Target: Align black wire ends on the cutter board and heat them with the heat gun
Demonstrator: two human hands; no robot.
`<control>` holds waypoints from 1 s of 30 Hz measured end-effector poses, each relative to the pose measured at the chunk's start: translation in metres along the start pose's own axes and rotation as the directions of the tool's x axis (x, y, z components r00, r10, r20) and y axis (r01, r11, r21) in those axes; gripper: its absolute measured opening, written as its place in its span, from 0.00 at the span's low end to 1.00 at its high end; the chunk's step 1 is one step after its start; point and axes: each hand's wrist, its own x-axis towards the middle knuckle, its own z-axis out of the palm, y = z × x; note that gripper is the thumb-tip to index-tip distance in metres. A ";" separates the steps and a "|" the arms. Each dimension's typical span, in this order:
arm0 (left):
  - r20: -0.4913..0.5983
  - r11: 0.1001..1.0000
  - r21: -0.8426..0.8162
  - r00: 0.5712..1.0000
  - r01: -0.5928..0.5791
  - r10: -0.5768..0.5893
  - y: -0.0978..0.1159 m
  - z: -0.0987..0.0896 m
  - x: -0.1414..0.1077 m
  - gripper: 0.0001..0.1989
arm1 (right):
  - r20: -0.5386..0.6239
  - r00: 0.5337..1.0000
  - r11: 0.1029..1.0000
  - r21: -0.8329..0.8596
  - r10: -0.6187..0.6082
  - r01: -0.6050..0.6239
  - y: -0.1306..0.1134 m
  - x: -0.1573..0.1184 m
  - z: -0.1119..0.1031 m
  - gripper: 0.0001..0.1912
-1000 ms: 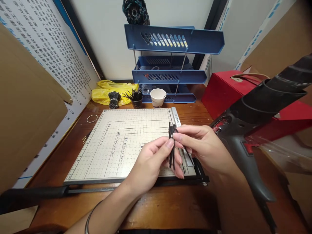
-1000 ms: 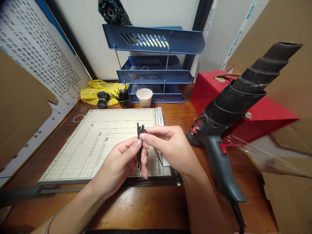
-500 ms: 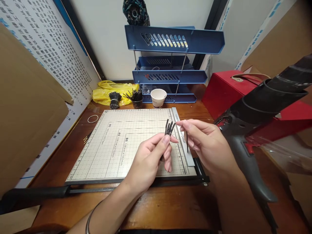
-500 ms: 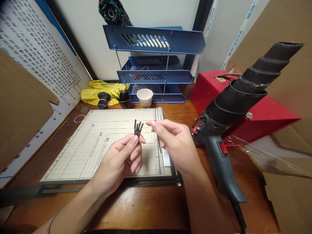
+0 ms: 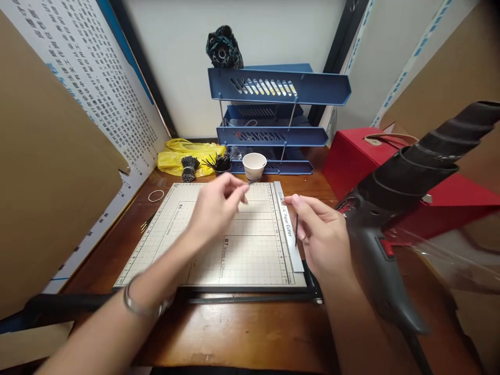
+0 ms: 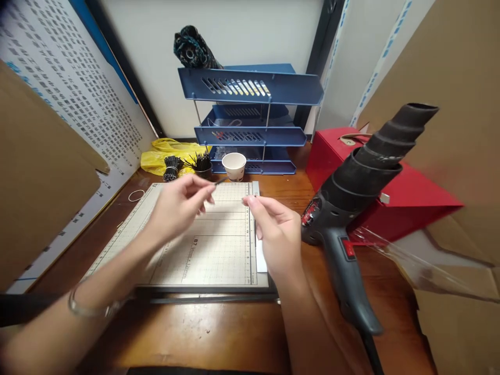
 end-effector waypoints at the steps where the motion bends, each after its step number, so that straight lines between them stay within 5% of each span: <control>1: -0.005 0.962 0.269 0.999 -0.050 0.054 0.000 -0.003 0.020 0.08 | 0.002 1.000 1.000 0.001 0.004 -0.004 0.001 0.000 0.000 0.13; 7: 0.094 0.790 0.606 0.994 -0.095 0.048 0.010 0.007 0.113 0.06 | -0.023 0.999 1.000 0.004 0.029 -0.029 0.004 0.003 0.002 0.15; 14: 0.257 0.623 0.769 0.962 -0.145 -0.092 0.005 0.037 0.153 0.17 | 0.012 1.000 0.999 -0.026 0.023 -0.022 0.003 0.003 0.003 0.14; 21: 0.263 0.626 0.761 0.963 -0.170 -0.059 0.003 0.042 0.163 0.16 | -0.007 1.000 0.998 -0.063 -0.017 0.017 0.007 0.004 0.003 0.14; 30: 0.241 0.716 0.666 0.969 -0.207 0.056 -0.007 0.037 0.132 0.22 | -0.126 0.990 0.995 -0.085 -0.070 0.060 0.006 0.006 0.002 0.16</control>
